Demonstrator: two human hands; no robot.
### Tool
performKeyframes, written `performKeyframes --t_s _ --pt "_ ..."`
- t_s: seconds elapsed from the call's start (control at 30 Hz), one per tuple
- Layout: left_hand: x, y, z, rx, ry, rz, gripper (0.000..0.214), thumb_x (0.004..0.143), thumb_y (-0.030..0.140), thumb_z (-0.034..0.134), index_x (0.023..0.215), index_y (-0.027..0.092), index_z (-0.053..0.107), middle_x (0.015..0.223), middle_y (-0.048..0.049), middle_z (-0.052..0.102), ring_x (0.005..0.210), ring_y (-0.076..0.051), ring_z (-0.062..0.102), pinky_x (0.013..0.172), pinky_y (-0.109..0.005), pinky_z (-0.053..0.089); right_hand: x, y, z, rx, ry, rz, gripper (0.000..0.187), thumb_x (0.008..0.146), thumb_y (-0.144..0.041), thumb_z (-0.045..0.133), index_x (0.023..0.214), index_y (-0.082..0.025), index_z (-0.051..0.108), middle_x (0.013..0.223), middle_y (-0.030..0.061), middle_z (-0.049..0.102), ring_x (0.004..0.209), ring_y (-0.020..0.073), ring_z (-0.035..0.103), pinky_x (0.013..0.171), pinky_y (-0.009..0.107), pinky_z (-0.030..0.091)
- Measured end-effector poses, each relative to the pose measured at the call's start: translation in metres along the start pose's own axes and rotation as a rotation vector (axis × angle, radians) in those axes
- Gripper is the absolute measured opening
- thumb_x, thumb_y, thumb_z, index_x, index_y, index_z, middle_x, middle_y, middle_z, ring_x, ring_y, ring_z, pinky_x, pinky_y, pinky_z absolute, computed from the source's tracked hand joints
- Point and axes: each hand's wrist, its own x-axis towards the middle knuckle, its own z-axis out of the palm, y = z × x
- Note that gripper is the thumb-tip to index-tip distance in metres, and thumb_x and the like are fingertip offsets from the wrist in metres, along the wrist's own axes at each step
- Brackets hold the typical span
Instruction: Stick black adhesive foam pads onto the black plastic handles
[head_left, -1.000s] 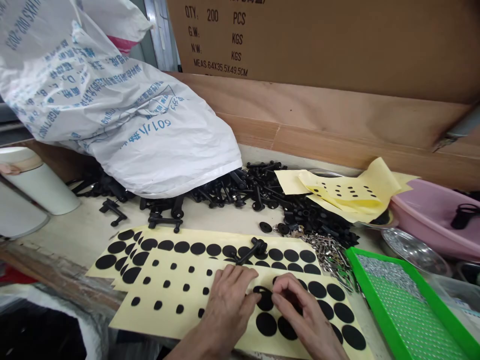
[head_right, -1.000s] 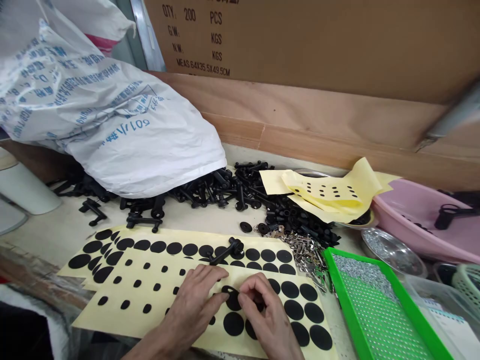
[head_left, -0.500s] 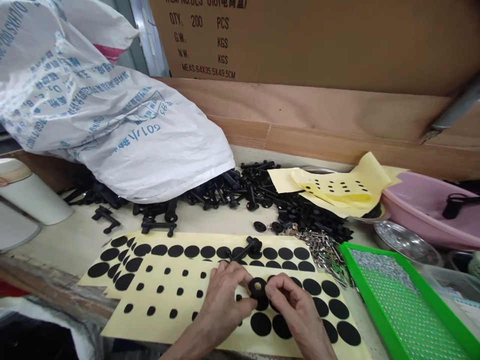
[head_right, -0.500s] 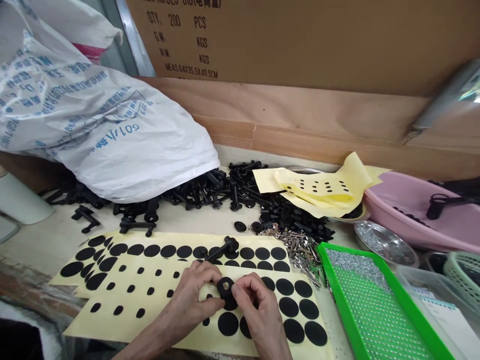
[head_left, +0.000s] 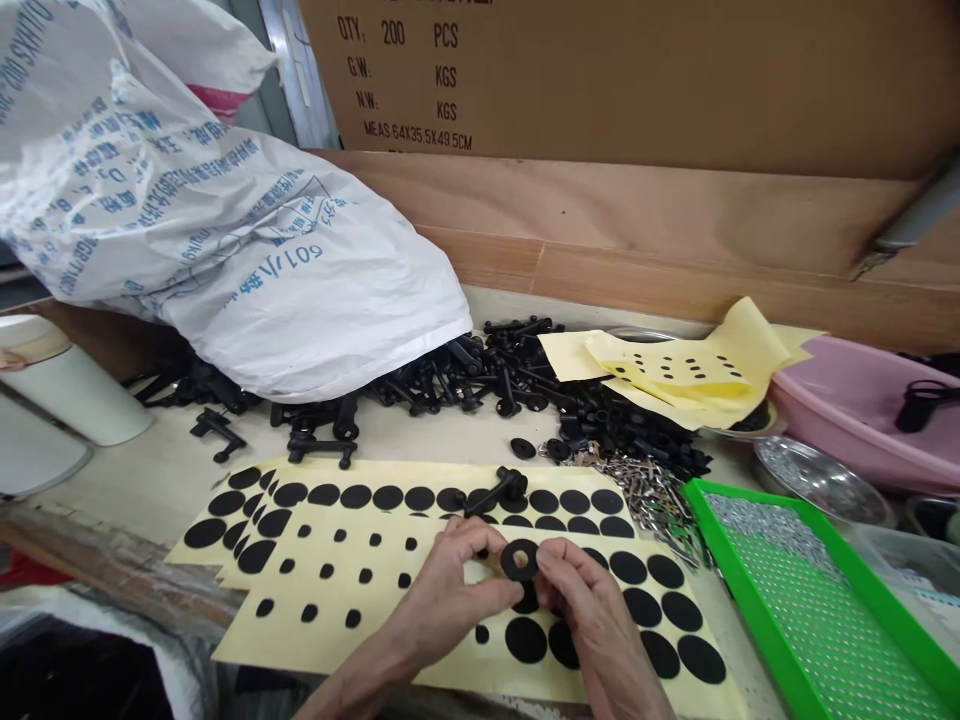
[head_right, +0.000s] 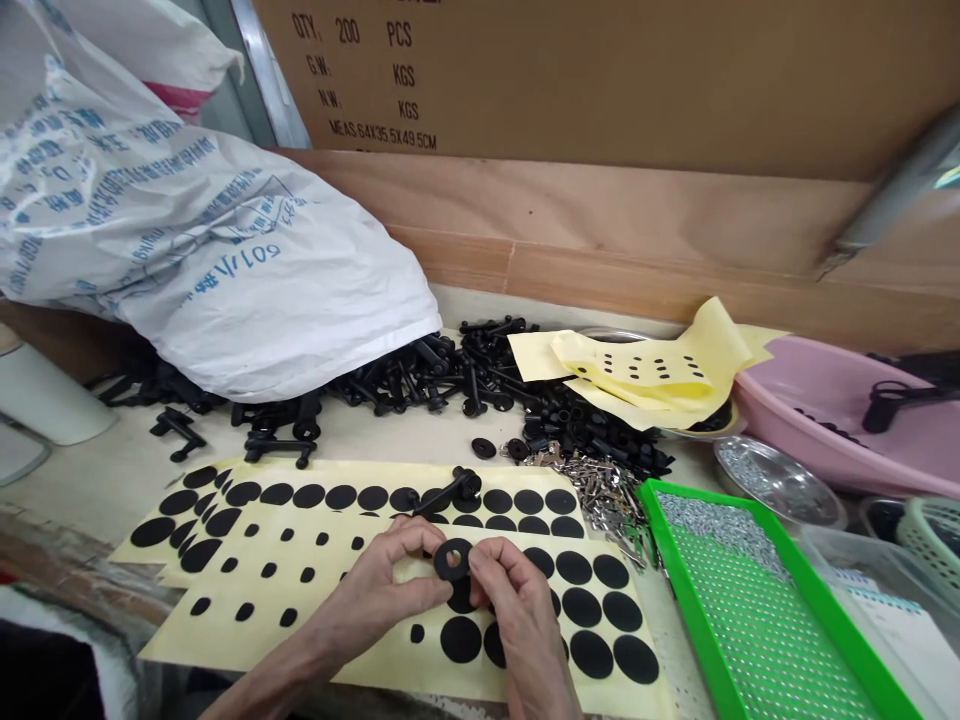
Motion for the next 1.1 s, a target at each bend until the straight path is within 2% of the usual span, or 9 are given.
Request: performKeyframes --t_s 0.13,0.27,0.43,0.53,0.6,0.73,0.83,0.93,1.1 --pt "0.001 -0.005 0.0 -0.035 0.027 -0.034 0.004 0.076 0.022 0.065 0.077 0.021 0.069 0.087 -0.0014 0.064 0.099 -0.023 0.053 0.092 -0.039 0.038 0.001 0.006 0.005 0.059 -0.001 -0.012 0.028 0.074 -0.045 0.068 0.069 -0.02 0.057 0.057 -0.002 0.054 0.058 0.0144 0.045 0.058 0.025 0.035" --pt "0.003 -0.01 0.004 0.035 0.072 -0.002 0.002 0.074 0.022 0.066 0.072 0.021 0.068 0.084 -0.0009 0.063 0.095 -0.022 0.053 0.088 -0.037 0.039 0.003 0.012 0.009 0.129 -0.021 -0.066 0.029 0.068 -0.039 0.076 0.073 -0.022 0.053 0.061 -0.0053 0.054 0.056 0.0116 0.046 0.055 0.022 0.036" --pt "0.004 -0.007 0.011 0.241 0.147 0.044 0.01 0.075 0.012 0.062 0.067 0.02 0.061 0.079 -0.0013 0.061 0.089 -0.022 0.051 0.082 -0.036 0.04 0.003 0.014 0.008 0.138 0.003 -0.005 0.026 0.072 -0.037 0.074 0.075 -0.022 0.053 0.057 -0.0062 0.05 0.055 0.0105 0.043 0.054 0.02 0.034" --pt "0.004 -0.007 0.013 0.322 0.167 0.14 0.016 0.075 0.006 0.059 0.067 0.019 0.058 0.077 -0.0009 0.06 0.086 -0.021 0.05 0.081 -0.036 0.039 0.002 0.012 0.007 0.211 -0.013 0.067 0.027 0.072 -0.037 0.075 0.076 -0.021 0.053 0.055 -0.0064 0.048 0.054 0.0099 0.041 0.052 0.02 0.032" --pt "0.004 -0.009 0.012 0.282 0.14 0.178 0.017 0.075 0.005 0.059 0.068 0.02 0.058 0.078 0.0005 0.06 0.086 -0.019 0.05 0.082 -0.034 0.039 0.003 0.012 0.006 0.246 -0.036 0.102 0.027 0.072 -0.037 0.074 0.075 -0.02 0.053 0.054 -0.0062 0.048 0.053 0.0092 0.039 0.052 0.02 0.032" --pt "0.006 -0.013 0.008 0.161 0.108 0.131 0.011 0.078 0.014 0.063 0.07 0.021 0.061 0.078 0.0022 0.061 0.087 -0.018 0.052 0.083 -0.033 0.039 0.004 0.011 0.006 0.279 -0.057 0.129 0.028 0.071 -0.036 0.075 0.077 -0.02 0.053 0.055 -0.0058 0.049 0.055 0.0094 0.04 0.054 0.02 0.034" --pt "0.007 -0.013 0.009 0.163 0.145 0.112 0.012 0.079 0.016 0.062 0.068 0.021 0.06 0.075 0.0019 0.06 0.084 -0.018 0.052 0.081 -0.032 0.04 0.005 0.01 0.009 0.267 -0.041 0.11 0.027 0.071 -0.036 0.075 0.078 -0.02 0.054 0.055 -0.006 0.049 0.055 0.0094 0.04 0.054 0.02 0.035" --pt "0.009 -0.013 0.014 0.278 0.211 0.095 0.015 0.077 0.011 0.058 0.065 0.02 0.056 0.072 0.0005 0.058 0.08 -0.019 0.051 0.075 -0.033 0.041 0.005 0.009 0.012 0.241 0.009 0.064 0.027 0.07 -0.035 0.076 0.077 -0.021 0.054 0.054 -0.0065 0.048 0.053 0.0095 0.041 0.053 0.02 0.035" --pt "0.012 -0.021 0.024 0.439 0.319 0.178 0.018 0.074 0.004 0.051 0.065 0.02 0.052 0.069 -0.0007 0.057 0.076 -0.02 0.049 0.073 -0.034 0.04 0.003 0.01 0.017 0.149 0.094 -0.03 0.027 0.07 -0.036 0.076 0.076 -0.021 0.054 0.056 -0.0064 0.05 0.053 0.01 0.041 0.051 0.019 0.034"
